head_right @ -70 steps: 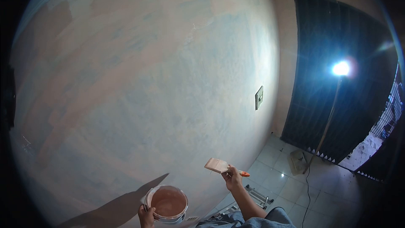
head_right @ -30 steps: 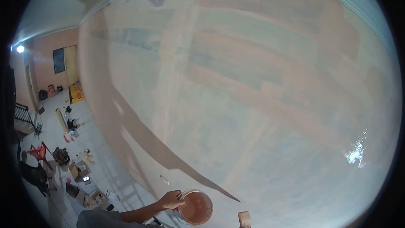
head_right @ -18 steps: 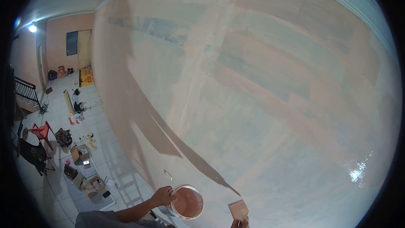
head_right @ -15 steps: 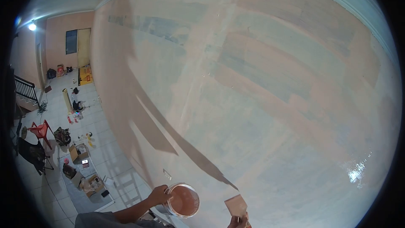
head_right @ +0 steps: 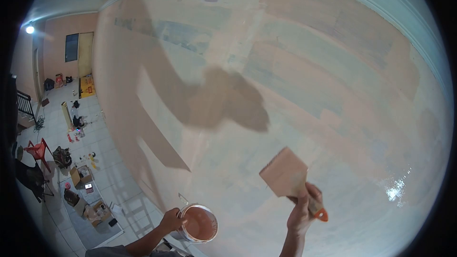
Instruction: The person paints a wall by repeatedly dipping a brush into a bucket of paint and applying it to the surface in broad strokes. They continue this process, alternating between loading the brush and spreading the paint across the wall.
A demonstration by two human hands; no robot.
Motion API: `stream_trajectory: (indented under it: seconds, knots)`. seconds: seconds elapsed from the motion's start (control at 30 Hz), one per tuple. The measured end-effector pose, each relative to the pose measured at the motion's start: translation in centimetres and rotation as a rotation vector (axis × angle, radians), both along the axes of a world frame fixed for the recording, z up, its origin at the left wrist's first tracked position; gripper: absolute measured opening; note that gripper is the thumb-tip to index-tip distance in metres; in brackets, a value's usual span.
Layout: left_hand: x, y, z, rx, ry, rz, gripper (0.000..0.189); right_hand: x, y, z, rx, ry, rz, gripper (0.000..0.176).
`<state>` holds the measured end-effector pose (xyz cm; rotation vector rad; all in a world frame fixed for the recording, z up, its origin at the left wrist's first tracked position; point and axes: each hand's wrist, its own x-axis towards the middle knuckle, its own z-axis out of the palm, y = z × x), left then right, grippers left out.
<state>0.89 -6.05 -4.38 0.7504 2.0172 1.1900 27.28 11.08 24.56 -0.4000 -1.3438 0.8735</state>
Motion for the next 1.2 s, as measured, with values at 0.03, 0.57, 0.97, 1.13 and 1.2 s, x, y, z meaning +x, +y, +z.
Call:
stream_trajectory:
  seconds: [0.03,0.57,0.97,1.13,1.2]
  knots:
    - [-0.1,0.0,-0.6,0.018,0.091,0.001,0.031,-0.7,0.2,1.6,0.057,-0.052,-0.002,0.041]
    - [-1.0,-3.0,-0.7,0.051,0.025,0.214,0.025,-22.5,2.4,20.6,0.475,-0.161,0.227,0.034]
    - [-3.2,-4.7,-4.1,-0.005,0.095,0.447,0.035,-32.9,2.7,33.3,0.905,-0.112,0.129,0.019]
    - [-3.3,-5.4,-3.1,0.080,-0.021,0.532,0.035,-32.6,3.2,27.9,0.682,-0.060,0.331,0.023]
    - [-3.3,-5.5,-3.5,0.093,0.082,0.567,0.034,-31.2,2.3,22.4,0.568,-0.056,0.359,0.024]
